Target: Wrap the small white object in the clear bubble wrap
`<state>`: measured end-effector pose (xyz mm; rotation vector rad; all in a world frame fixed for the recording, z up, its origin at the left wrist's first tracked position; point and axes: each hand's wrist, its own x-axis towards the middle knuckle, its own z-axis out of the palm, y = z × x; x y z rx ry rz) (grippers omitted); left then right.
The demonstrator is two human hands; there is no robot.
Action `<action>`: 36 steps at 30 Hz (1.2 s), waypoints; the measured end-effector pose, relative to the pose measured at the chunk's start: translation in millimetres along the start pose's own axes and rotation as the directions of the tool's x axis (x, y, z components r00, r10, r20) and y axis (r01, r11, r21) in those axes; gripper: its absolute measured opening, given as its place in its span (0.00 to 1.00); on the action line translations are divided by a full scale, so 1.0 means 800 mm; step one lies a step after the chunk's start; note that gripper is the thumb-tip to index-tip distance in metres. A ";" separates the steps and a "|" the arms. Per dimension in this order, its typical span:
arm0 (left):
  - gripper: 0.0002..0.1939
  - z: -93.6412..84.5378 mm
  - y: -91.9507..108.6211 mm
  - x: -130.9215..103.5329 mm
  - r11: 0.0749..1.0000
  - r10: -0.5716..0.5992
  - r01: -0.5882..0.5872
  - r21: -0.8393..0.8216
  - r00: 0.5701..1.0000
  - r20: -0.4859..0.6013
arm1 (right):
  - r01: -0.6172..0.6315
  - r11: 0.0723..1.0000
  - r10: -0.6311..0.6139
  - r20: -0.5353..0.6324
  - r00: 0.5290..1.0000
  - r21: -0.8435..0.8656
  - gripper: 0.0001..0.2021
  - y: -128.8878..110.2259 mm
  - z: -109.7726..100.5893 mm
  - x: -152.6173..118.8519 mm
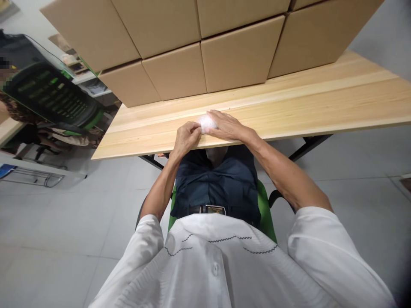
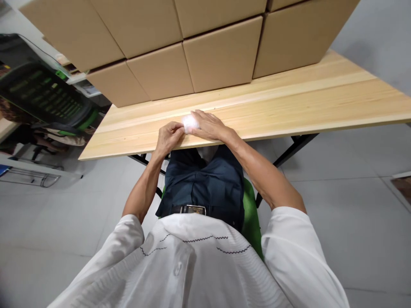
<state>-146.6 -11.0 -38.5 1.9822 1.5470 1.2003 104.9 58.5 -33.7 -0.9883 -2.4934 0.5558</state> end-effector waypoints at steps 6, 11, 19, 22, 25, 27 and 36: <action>0.17 0.006 -0.017 -0.008 0.985 -0.041 0.038 -0.167 0.999 -0.015 | 0.001 1.000 -0.001 0.001 1.000 -0.017 0.52 0.006 0.004 0.003; 0.28 0.011 -0.020 -0.011 0.972 -0.049 0.054 -0.230 0.998 0.030 | -0.003 1.000 0.002 -0.010 1.000 -0.025 0.52 0.007 0.007 0.005; 0.41 0.003 -0.026 0.000 0.912 -0.066 0.146 -0.383 0.975 0.214 | -0.008 0.999 0.008 0.009 1.000 -0.042 0.51 0.003 0.005 0.004; 0.45 0.002 -0.032 0.003 0.893 -0.039 0.151 -0.423 0.964 0.262 | -0.012 0.999 0.012 0.009 1.000 -0.047 0.51 0.002 0.003 0.003; 0.43 0.001 -0.037 0.004 0.896 -0.016 0.112 -0.430 0.975 0.222 | -0.011 0.999 0.011 0.009 1.000 -0.039 0.53 0.001 0.002 0.001; 0.38 0.000 -0.037 0.004 0.908 -0.017 0.073 -0.411 0.990 0.138 | 0.004 0.999 -0.004 0.007 1.000 -0.032 0.53 0.001 0.003 0.001; 0.13 0.000 -0.013 0.012 0.987 -0.070 0.067 -0.147 0.997 -0.015 | 0.024 0.999 -0.024 -0.005 1.000 -0.039 0.51 0.006 0.007 0.003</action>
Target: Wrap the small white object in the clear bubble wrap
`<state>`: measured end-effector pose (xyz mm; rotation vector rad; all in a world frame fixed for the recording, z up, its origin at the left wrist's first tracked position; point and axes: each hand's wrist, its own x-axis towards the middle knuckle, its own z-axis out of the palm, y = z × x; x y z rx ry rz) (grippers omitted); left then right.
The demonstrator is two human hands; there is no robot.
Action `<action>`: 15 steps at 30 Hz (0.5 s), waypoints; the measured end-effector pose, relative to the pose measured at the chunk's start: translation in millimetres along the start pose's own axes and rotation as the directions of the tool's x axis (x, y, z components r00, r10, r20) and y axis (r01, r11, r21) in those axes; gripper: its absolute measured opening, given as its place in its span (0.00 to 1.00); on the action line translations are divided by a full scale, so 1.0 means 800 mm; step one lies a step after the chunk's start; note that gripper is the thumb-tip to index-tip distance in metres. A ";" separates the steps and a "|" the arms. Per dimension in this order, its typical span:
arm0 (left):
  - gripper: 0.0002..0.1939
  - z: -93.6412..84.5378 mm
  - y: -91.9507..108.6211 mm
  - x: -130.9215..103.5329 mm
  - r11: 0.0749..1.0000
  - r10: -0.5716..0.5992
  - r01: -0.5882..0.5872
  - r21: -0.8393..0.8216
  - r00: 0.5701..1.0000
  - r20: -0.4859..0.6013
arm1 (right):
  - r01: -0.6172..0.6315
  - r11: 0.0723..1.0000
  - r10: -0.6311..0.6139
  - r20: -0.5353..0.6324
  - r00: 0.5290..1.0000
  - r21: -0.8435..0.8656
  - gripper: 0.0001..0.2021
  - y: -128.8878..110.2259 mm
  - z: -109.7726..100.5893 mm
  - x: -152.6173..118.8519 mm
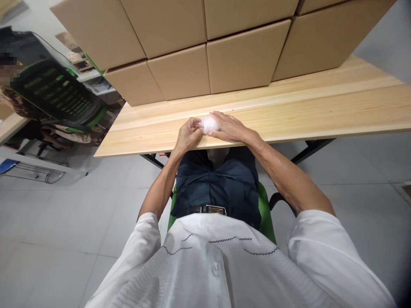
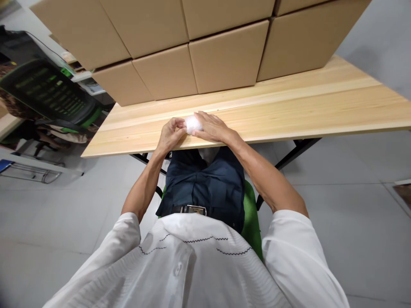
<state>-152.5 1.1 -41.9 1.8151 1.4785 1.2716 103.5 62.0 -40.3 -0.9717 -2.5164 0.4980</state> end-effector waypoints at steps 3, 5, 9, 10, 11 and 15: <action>0.13 0.001 0.005 0.004 0.997 -0.012 0.010 0.071 0.999 0.033 | 0.005 1.000 -0.005 0.004 1.000 -0.014 0.50 -0.003 -0.002 0.000; 0.09 0.002 0.007 0.005 0.992 -0.003 -0.006 0.123 0.998 0.067 | -0.001 1.000 0.001 0.007 1.000 -0.021 0.51 -0.005 -0.003 0.000; 0.01 0.006 0.011 0.006 0.968 0.065 -0.082 0.239 0.995 0.079 | 0.020 1.000 -0.020 0.003 1.000 -0.017 0.53 -0.004 -0.002 0.000; 0.02 0.007 0.012 0.006 0.961 0.078 -0.095 0.261 0.994 0.072 | 0.027 1.000 -0.027 0.000 1.000 -0.015 0.53 -0.002 -0.001 0.000; 0.02 0.009 0.012 0.005 0.957 0.086 -0.100 0.274 0.994 0.064 | 0.031 0.999 -0.031 -0.005 0.999 -0.014 0.53 -0.001 0.001 0.000; 0.09 0.011 0.010 0.000 0.975 0.060 -0.065 0.213 0.998 0.029 | 0.027 1.000 -0.027 -0.025 0.999 -0.004 0.53 0.000 0.003 0.001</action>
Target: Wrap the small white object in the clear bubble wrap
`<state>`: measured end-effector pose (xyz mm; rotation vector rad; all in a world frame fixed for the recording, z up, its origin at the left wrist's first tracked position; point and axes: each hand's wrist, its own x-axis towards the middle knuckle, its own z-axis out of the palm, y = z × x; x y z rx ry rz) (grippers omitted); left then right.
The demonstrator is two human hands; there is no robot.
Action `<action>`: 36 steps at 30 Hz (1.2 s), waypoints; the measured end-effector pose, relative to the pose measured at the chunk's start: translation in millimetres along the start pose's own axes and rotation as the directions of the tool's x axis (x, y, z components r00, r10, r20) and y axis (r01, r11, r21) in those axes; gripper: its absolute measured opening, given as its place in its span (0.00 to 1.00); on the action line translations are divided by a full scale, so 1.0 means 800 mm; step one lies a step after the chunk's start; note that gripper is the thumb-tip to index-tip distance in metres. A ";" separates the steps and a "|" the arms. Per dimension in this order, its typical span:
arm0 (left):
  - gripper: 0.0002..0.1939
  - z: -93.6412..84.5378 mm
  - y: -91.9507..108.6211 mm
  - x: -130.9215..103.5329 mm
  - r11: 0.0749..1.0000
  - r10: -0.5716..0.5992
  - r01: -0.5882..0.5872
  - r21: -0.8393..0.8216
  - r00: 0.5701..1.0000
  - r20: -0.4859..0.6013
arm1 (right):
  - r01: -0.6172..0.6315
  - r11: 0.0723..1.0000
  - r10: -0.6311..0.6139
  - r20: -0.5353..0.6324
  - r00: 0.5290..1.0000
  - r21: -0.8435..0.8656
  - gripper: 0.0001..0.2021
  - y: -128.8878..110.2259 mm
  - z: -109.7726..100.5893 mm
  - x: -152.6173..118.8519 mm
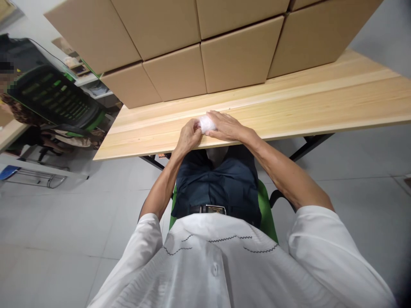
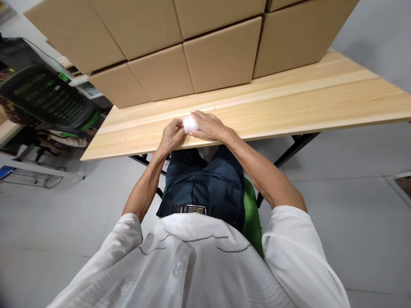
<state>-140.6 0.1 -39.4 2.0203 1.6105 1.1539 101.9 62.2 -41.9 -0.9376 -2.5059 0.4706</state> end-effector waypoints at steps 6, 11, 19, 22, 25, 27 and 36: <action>0.09 -0.005 0.002 -0.008 0.991 -0.041 0.034 -0.126 0.998 -0.050 | -0.012 1.000 0.012 0.004 1.000 0.011 0.51 -0.003 -0.002 0.000; 0.01 -0.010 0.006 -0.009 0.995 -0.035 0.039 -0.091 0.998 0.045 | -0.006 1.000 0.006 0.001 1.000 0.030 0.55 0.004 0.002 0.002; 0.06 -0.005 -0.001 -0.009 0.986 -0.049 0.048 -0.162 0.999 -0.004 | -0.027 1.000 0.027 0.041 0.999 0.005 0.54 -0.007 -0.005 0.001; 0.08 -0.003 -0.004 -0.009 0.987 -0.043 0.041 -0.154 0.999 -0.014 | -0.016 1.000 0.016 0.024 1.000 0.007 0.54 -0.006 -0.003 0.002; 0.10 -0.002 -0.005 -0.009 0.987 -0.043 0.038 -0.154 0.999 -0.024 | -0.016 1.000 0.016 0.007 1.000 0.011 0.54 -0.003 0.000 0.002; 0.11 -0.002 -0.006 -0.009 0.989 -0.040 0.036 -0.143 0.999 -0.030 | -0.018 1.000 0.018 0.009 1.000 0.010 0.54 -0.002 0.001 0.003; 0.08 -0.003 -0.005 -0.010 0.991 -0.044 0.041 -0.128 0.999 -0.016 | -0.022 1.000 0.021 0.027 0.999 0.018 0.53 -0.005 -0.003 0.002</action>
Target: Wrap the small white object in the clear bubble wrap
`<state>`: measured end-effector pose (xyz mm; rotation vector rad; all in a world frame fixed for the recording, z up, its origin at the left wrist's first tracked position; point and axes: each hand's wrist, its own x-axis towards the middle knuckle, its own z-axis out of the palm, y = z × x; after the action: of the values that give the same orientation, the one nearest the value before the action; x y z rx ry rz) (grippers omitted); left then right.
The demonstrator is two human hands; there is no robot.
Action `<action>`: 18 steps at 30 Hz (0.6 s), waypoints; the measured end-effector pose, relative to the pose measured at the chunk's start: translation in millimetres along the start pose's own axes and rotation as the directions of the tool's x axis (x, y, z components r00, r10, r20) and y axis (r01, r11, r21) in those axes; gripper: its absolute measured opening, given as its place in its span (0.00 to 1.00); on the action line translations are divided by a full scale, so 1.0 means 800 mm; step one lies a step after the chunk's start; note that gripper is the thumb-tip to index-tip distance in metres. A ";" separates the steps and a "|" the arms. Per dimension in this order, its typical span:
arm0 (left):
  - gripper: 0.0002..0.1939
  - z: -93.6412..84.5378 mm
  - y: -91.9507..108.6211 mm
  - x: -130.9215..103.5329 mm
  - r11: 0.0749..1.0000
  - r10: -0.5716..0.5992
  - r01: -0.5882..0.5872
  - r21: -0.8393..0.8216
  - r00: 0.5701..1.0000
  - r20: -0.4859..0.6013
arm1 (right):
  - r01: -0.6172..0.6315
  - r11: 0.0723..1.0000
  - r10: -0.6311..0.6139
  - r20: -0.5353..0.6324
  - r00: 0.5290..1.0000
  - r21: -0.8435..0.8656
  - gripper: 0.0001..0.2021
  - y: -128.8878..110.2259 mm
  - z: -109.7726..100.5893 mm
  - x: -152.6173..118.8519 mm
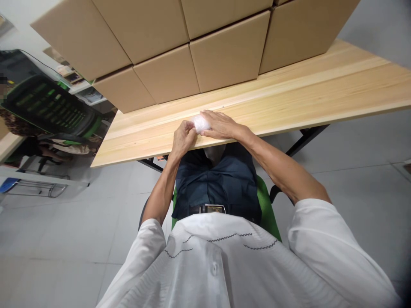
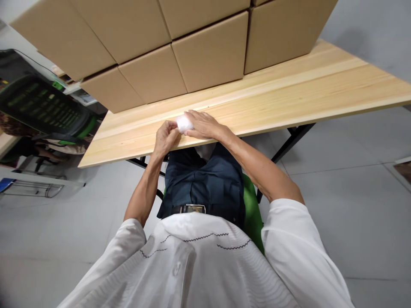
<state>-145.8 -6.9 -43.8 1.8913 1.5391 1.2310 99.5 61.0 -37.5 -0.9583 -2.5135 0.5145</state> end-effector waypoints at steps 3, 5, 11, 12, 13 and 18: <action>0.06 0.000 0.002 0.000 1.000 -0.008 0.008 0.022 1.000 0.009 | 0.014 1.000 -0.014 -0.014 1.000 0.007 0.53 0.003 0.001 0.000; 0.06 0.000 0.003 -0.001 0.999 -0.005 0.004 0.036 1.000 0.009 | 0.016 1.000 -0.016 -0.020 1.000 0.011 0.53 0.005 0.002 0.000; 0.08 0.000 0.004 0.001 0.997 -0.009 0.007 0.071 1.000 0.030 | 0.022 1.000 -0.021 -0.013 1.000 0.011 0.53 0.004 0.002 -0.002; 0.08 0.000 0.004 0.002 0.997 -0.013 0.010 0.076 0.999 0.036 | 0.019 1.000 -0.019 -0.010 1.000 0.008 0.53 0.003 0.001 -0.002; 0.09 0.000 0.004 0.003 0.997 -0.015 0.012 0.081 0.999 0.041 | 0.016 1.000 -0.016 -0.008 1.000 0.004 0.53 0.003 0.002 -0.002; 0.08 0.000 0.001 0.006 0.996 0.004 -0.011 0.086 0.997 0.074 | 0.004 1.000 -0.004 -0.048 0.999 -0.002 0.52 0.003 0.006 0.000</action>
<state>-145.5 -2.6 -41.5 1.9755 1.5704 1.1014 98.3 61.3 -42.9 -0.9551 -2.4728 0.4821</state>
